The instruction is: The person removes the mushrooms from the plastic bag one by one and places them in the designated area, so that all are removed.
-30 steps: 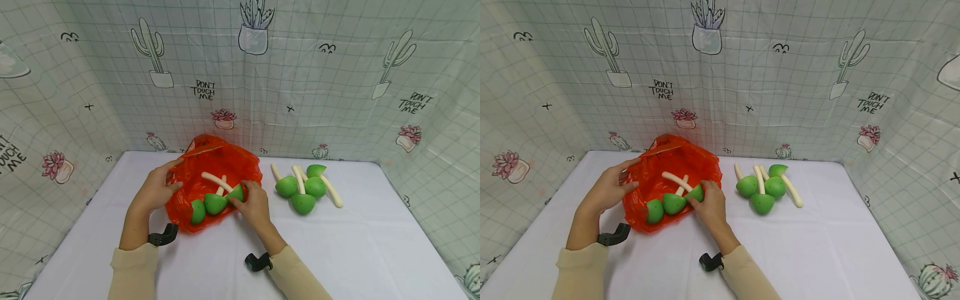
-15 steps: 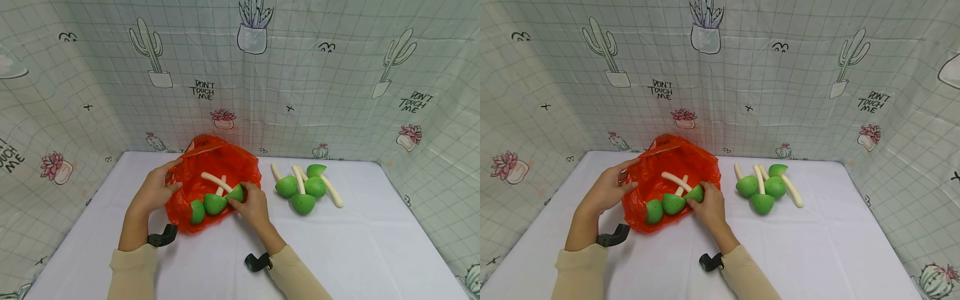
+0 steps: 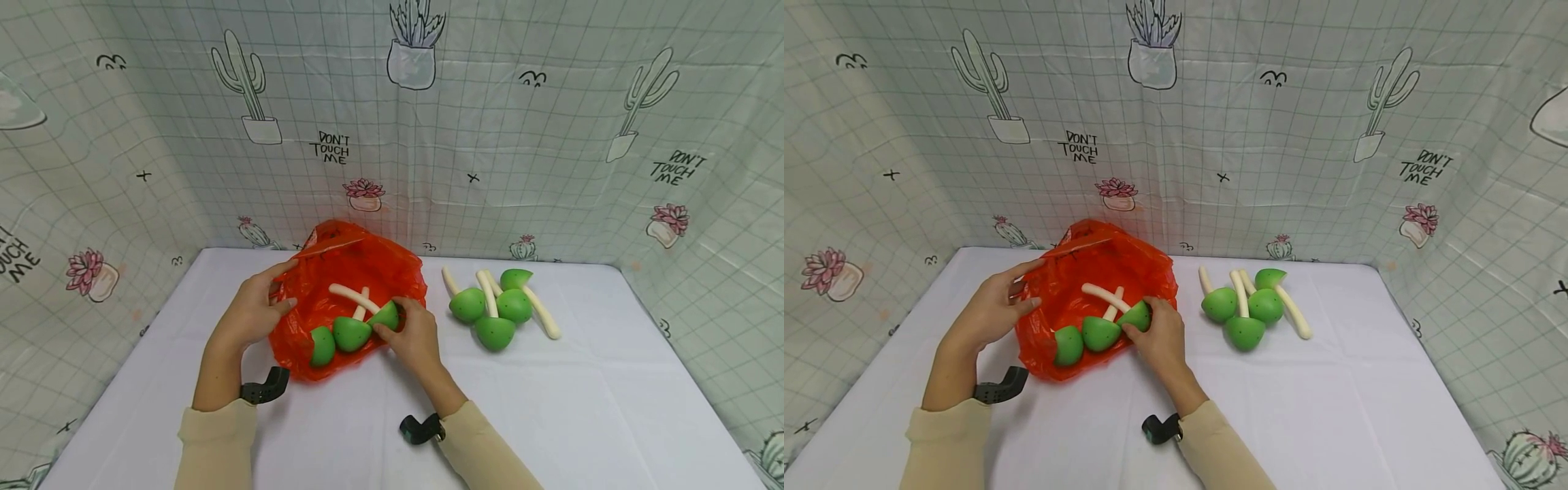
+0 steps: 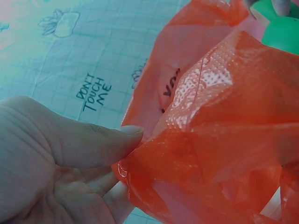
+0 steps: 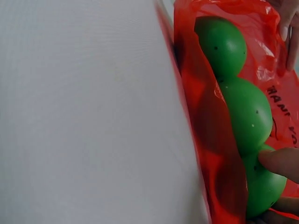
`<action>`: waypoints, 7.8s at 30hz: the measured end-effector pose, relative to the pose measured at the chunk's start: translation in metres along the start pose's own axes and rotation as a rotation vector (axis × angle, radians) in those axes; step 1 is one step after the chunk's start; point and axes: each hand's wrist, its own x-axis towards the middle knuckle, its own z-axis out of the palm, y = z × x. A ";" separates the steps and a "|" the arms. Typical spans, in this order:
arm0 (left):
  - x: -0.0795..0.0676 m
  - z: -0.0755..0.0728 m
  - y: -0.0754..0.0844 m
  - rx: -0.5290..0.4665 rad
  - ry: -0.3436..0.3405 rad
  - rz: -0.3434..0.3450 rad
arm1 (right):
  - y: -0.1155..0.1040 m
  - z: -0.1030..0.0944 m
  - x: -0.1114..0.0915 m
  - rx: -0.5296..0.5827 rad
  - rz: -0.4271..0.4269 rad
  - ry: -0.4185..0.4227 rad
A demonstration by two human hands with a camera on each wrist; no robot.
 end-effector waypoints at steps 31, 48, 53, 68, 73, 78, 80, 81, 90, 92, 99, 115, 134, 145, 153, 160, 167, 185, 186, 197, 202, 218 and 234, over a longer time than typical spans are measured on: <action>-0.001 0.001 0.002 0.003 0.001 0.006 | -0.019 -0.024 -0.002 0.053 -0.111 0.062; -0.002 -0.001 0.004 0.024 0.005 0.009 | -0.036 -0.051 -0.002 0.135 -0.185 0.066; -0.002 0.000 0.005 0.024 0.005 0.009 | -0.037 -0.058 -0.002 0.171 -0.187 0.057; -0.003 -0.001 0.004 0.029 0.002 0.012 | -0.043 -0.091 -0.001 0.266 -0.205 0.066; -0.002 -0.001 0.004 0.024 0.007 0.028 | -0.042 -0.102 0.000 0.296 -0.235 0.112; -0.002 -0.002 0.003 0.014 0.007 0.042 | -0.041 -0.113 0.001 0.311 -0.254 0.158; -0.002 -0.003 0.002 0.008 0.006 0.050 | -0.041 -0.118 0.001 0.325 -0.246 0.167; -0.002 -0.003 0.001 0.005 0.006 0.055 | -0.041 -0.120 0.002 0.334 -0.241 0.170; -0.002 -0.001 -0.001 0.002 0.006 0.049 | -0.026 -0.146 0.006 0.350 -0.160 0.246; -0.002 -0.001 0.000 0.001 0.004 0.048 | -0.021 -0.152 0.007 0.322 -0.146 0.269; -0.002 -0.001 0.000 0.002 -0.002 0.051 | -0.008 -0.171 0.009 0.307 -0.090 0.325; -0.003 -0.002 0.001 0.012 0.002 0.052 | 0.028 -0.209 0.007 0.235 0.092 0.394; -0.003 -0.001 0.001 0.015 0.001 0.050 | 0.067 -0.238 0.000 0.206 0.299 0.466; -0.002 -0.001 0.002 0.000 -0.007 0.043 | 0.088 -0.249 -0.005 0.123 0.453 0.435; -0.002 0.000 0.001 0.001 -0.009 0.043 | 0.100 -0.252 -0.006 0.088 0.542 0.414; -0.002 0.001 0.001 0.007 -0.002 0.043 | 0.113 -0.256 -0.009 0.081 0.594 0.392; -0.001 0.000 0.002 -0.001 -0.008 0.028 | 0.126 -0.263 -0.013 0.082 0.624 0.355; -0.002 0.000 0.000 -0.004 -0.004 0.045 | 0.146 -0.266 -0.023 0.045 0.680 0.276; -0.001 0.000 0.000 -0.005 -0.005 0.045 | 0.147 -0.266 -0.024 0.048 0.684 0.270; -0.002 -0.001 0.000 -0.011 -0.007 0.050 | 0.156 -0.268 -0.028 0.075 0.688 0.144; -0.002 -0.001 0.000 -0.019 -0.007 0.058 | 0.157 -0.272 -0.031 0.080 0.674 0.077; -0.002 -0.001 0.000 -0.016 -0.010 0.056 | 0.155 -0.273 -0.030 0.024 0.609 -0.020; -0.001 -0.001 0.000 0.000 -0.009 0.058 | 0.153 -0.271 -0.030 0.014 0.616 0.016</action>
